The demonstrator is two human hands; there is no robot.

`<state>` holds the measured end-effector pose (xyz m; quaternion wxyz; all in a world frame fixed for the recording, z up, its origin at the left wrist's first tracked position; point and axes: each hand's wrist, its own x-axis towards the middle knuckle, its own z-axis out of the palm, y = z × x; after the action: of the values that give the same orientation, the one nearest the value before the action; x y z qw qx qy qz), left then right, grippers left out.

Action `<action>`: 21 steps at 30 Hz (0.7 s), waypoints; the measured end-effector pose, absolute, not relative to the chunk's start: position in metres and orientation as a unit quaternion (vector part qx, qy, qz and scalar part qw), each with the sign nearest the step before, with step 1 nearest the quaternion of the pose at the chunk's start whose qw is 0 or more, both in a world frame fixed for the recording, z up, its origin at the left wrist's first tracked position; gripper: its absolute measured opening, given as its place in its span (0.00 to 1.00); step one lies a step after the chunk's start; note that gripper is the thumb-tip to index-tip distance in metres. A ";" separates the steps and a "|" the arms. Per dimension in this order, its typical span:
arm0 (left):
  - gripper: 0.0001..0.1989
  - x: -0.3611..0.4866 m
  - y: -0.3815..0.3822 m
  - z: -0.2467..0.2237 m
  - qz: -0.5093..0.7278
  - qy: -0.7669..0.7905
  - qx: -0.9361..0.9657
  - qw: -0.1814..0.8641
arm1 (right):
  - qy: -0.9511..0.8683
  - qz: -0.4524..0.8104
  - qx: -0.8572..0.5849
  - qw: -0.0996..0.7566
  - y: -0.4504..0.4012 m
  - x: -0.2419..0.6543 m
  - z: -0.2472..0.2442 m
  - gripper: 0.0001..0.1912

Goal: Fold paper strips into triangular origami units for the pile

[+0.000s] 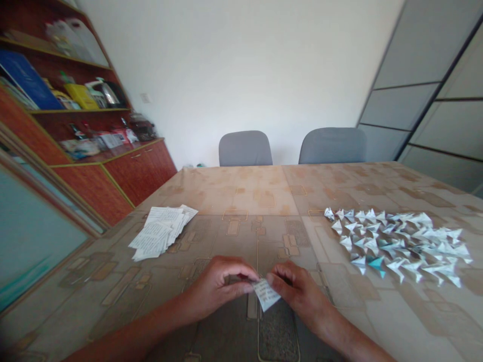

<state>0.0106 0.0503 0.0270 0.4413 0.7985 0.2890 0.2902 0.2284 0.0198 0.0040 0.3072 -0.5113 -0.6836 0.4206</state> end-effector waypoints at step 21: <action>0.09 0.009 0.052 0.019 0.314 0.342 0.728 0.505 | -0.768 0.299 -0.447 0.348 0.012 0.240 0.026 0.15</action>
<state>0.0092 0.0523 0.0195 0.5048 0.7276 0.3423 0.3141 0.2396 0.0122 0.0261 0.3477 -0.4466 -0.7683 0.2989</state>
